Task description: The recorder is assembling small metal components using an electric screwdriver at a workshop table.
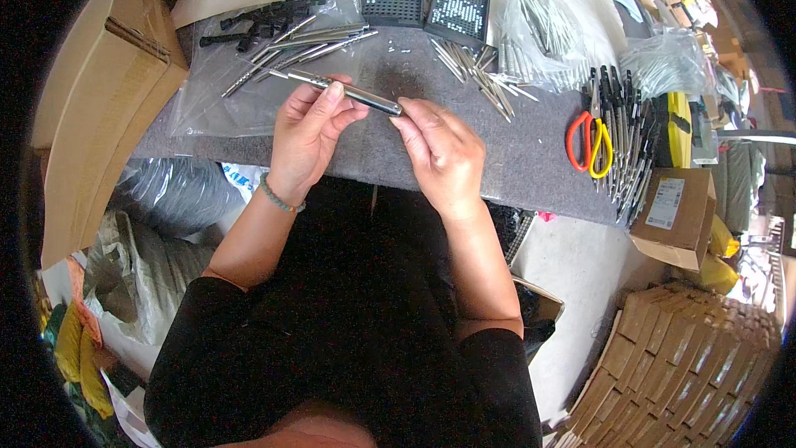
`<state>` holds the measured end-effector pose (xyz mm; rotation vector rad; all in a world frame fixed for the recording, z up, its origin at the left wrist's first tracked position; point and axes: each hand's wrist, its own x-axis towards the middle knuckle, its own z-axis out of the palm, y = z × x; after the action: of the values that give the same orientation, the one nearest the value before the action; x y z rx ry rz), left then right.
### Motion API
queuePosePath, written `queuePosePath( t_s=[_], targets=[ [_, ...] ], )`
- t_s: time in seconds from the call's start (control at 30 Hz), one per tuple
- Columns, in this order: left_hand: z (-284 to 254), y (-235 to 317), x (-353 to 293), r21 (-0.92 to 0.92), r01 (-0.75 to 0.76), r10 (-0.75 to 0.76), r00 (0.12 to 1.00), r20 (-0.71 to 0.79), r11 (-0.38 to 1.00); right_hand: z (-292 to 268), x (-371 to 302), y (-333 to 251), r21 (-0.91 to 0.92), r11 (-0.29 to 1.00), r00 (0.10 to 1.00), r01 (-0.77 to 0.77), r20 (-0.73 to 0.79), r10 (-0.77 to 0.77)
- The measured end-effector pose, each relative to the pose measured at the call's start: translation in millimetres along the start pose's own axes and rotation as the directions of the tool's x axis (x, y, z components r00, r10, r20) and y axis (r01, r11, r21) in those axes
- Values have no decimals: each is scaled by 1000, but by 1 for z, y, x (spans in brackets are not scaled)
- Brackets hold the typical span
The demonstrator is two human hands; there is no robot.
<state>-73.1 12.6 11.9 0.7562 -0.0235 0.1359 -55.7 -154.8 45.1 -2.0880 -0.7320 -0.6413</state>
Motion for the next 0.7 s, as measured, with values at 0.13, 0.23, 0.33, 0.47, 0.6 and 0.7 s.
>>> queuePosePath(
  t_s=[0.13,0.23,0.33,0.47,0.6,0.7],
  targets=[
    [3,-1,0,12,-3,3,1000,4,1000,-1,-1,3,19,1000,1000,5,-22,-4],
    [4,-3,0,-1,-35,36,999,34,999,-2,-1,5,-9,1000,999,20,-35,-20],
    [4,-4,-2,4,-43,43,999,30,999,-3,0,3,9,999,999,-32,-13,32],
    [4,-8,-3,34,-85,85,996,-3,996,-5,2,-3,106,983,987,-148,72,140],
    [4,9,-1,370,242,-252,968,-23,897,-3,0,8,85,974,977,-210,53,206],
    [18,26,-10,890,-354,-59,921,385,289,-2,1,27,105,957,962,-271,76,264]
  ],
)
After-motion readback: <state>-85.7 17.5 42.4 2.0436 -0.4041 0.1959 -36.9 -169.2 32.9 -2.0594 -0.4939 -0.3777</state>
